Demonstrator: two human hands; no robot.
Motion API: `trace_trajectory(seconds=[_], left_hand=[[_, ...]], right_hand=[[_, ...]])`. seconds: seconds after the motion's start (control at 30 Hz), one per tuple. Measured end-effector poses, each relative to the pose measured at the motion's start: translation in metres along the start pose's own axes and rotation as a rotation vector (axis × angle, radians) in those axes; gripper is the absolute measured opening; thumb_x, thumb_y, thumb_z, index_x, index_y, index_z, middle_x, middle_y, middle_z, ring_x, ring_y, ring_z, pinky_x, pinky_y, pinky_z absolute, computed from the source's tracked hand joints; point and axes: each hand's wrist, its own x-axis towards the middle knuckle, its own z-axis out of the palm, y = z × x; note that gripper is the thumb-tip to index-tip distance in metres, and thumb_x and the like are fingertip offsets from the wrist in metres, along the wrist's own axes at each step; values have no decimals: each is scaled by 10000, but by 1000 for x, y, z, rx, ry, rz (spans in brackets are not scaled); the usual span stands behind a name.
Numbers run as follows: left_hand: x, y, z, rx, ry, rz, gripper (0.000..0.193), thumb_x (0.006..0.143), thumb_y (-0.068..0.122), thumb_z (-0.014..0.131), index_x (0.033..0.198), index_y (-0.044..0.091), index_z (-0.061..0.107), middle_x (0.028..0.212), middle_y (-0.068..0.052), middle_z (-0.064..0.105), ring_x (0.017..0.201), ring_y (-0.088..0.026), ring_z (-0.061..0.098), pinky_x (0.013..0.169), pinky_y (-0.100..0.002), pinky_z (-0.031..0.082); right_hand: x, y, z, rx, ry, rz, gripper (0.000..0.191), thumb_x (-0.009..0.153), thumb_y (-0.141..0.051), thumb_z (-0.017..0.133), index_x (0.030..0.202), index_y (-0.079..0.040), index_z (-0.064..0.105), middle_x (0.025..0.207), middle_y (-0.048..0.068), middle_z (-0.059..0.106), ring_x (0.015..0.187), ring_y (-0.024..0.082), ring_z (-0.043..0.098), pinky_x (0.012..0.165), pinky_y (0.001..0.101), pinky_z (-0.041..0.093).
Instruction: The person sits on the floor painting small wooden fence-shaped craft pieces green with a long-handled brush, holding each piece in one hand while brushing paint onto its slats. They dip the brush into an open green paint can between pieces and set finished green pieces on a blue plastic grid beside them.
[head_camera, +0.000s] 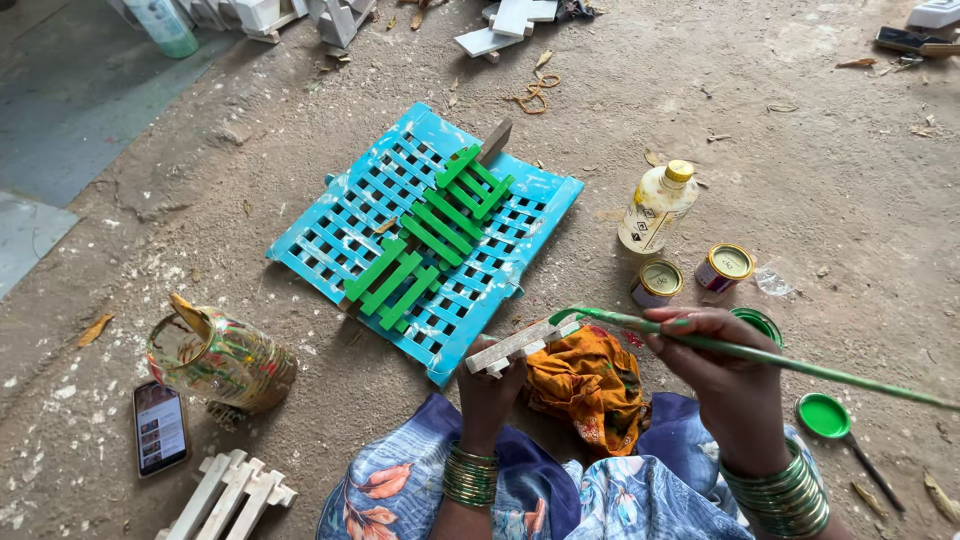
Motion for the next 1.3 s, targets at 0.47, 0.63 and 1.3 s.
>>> trace_trajectory(seconds=[0.47, 0.63, 1.3], left_hand=[[-3, -8, -1, -1, 11, -70, 186, 819, 68, 795, 855, 15, 621, 744, -20, 657, 678, -67, 627, 583, -251, 531], [-4, -6, -3, 286, 68, 175, 280, 738, 99, 846, 883, 15, 621, 799, -76, 688, 728, -188, 712, 666, -333, 582], [-4, -1, -7, 442, 74, 371, 283, 732, 120, 834, 896, 24, 626, 891, -109, 687, 836, -279, 720, 786, -393, 590]], right_hand=[[1, -3, -11, -306, 60, -84, 180, 850, 86, 737, 1014, 17, 713, 1153, 145, 759, 1048, 172, 728, 910, 298, 610], [-10, -13, -1, -370, -31, -212, 190, 811, 75, 770, 970, -16, 717, 1127, 134, 770, 1035, 180, 757, 915, 300, 631], [-19, -2, -16, -204, 132, -122, 193, 870, 112, 713, 1033, 12, 690, 1191, 171, 730, 1101, 199, 723, 964, 310, 605]])
